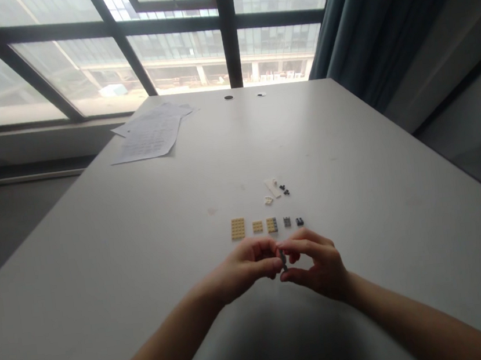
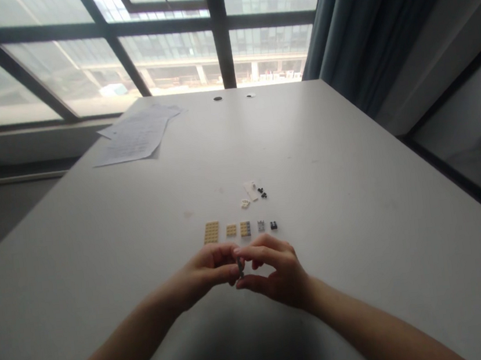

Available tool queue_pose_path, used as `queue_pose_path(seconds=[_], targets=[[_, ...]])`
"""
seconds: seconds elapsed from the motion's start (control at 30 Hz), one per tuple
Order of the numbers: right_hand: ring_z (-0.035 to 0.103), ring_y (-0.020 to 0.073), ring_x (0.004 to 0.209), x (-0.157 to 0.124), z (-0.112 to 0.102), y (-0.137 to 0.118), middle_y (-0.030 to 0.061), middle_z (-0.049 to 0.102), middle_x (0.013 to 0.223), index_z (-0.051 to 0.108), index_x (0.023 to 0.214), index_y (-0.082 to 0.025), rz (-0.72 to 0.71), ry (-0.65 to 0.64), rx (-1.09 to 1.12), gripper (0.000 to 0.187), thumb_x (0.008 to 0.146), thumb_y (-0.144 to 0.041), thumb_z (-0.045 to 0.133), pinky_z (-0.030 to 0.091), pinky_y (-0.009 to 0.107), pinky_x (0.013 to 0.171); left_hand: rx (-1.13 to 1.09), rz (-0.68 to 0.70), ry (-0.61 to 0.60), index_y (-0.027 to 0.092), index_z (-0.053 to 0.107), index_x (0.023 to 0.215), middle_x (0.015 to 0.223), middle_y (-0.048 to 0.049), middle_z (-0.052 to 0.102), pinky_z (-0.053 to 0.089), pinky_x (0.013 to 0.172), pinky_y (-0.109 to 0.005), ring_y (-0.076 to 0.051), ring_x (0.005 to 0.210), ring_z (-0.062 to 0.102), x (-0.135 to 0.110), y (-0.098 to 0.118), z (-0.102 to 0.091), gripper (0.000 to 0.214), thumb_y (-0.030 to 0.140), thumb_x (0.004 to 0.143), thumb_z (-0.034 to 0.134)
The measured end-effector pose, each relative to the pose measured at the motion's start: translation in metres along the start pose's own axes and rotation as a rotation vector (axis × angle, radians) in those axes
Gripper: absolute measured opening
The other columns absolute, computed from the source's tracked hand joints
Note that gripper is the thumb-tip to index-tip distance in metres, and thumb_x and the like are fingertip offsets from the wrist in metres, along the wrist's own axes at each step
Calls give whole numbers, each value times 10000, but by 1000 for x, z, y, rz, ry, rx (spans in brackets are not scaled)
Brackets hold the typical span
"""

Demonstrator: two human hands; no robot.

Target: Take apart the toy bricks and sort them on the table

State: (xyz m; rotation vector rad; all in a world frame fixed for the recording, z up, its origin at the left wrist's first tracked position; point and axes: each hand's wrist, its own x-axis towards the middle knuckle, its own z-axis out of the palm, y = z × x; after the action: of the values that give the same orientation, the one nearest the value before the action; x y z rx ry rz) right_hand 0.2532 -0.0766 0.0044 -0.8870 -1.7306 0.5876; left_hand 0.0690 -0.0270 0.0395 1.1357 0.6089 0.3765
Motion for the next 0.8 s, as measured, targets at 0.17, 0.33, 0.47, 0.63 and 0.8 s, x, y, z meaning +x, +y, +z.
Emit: queue_pose_path(seconds=[0.17,0.33,0.47,0.63,0.8], targets=[[611,138,653,4,-4,-1,35,657,818,668,1053,-228,0,-54,-101,340,786,-434,709,536,264,611,465,133,167,146,655,882,734,-21,621,450,618,-232,-124,676,553,-10,9,-13,181,317,835,618],[619,159,739,9,-5,2,52,650,899,653,1014,-190,197,-260,-369,304,767,-341,744,515,269,653,1064,531,630,179,626,920,875,-37,643,485,702,-245,-134,777,585,-38,-1,-41,81,195,875,562],[608,142,697,12,-2,1,41,643,933,652,1013,-187,344,-433,-486,295,749,-270,757,498,272,682,1313,693,498,189,618,950,909,-60,651,497,761,-284,-157,844,591,-53,-26,-56,124,124,864,558],[618,185,803,16,5,-2,52,644,941,648,1039,-187,367,-478,-568,302,771,-296,733,485,302,755,1472,711,355,203,617,1027,1028,-91,665,493,843,-361,-203,953,599,-53,-42,-56,183,162,852,585],[624,199,841,21,10,-7,57,645,937,643,1034,-185,366,-536,-626,282,797,-324,708,473,294,742,1497,768,316,206,619,1037,990,-82,676,495,812,-341,-200,932,611,-52,-39,-53,207,171,833,611]])
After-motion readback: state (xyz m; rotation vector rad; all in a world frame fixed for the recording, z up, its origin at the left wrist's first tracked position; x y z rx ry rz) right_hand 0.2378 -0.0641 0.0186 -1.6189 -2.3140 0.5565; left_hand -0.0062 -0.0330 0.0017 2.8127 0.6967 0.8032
